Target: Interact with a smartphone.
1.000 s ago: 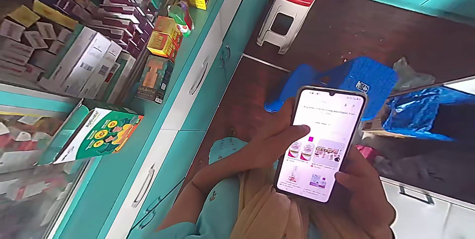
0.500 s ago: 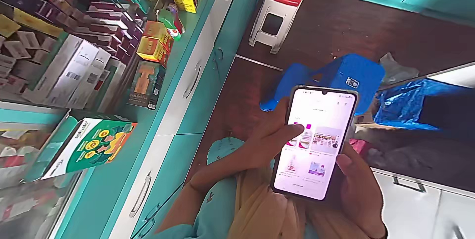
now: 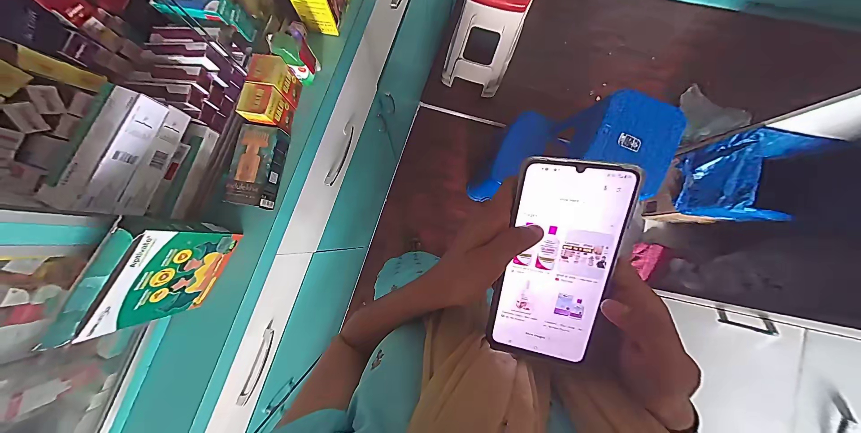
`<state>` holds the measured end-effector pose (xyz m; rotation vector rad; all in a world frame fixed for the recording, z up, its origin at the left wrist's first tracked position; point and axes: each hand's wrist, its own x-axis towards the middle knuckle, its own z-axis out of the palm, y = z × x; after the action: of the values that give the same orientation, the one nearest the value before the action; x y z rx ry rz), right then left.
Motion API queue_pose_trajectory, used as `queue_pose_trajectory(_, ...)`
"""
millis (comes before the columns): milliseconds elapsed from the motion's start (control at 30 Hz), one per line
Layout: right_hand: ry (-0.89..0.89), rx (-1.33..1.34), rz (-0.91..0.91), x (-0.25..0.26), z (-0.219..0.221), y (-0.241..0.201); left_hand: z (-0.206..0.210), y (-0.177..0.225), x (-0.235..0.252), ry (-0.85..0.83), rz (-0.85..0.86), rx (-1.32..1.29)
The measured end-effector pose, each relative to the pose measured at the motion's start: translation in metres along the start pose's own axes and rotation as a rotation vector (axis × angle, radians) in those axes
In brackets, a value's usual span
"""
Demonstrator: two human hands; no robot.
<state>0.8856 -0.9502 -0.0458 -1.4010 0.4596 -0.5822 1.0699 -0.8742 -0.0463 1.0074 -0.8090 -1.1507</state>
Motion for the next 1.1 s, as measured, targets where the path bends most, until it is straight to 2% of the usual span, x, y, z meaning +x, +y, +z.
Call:
queue_pose_trajectory(600,-0.117,0.066,-0.056,0.008,-0.011,0.006,0.005,0.003,0.004,0.02,-0.03,0.001)
queue_pose_trajectory(1100,-0.077,0.038,-0.06,0.011,-0.009,0.008,-0.004,-0.002,0.013,-0.034,-0.005,-0.017)
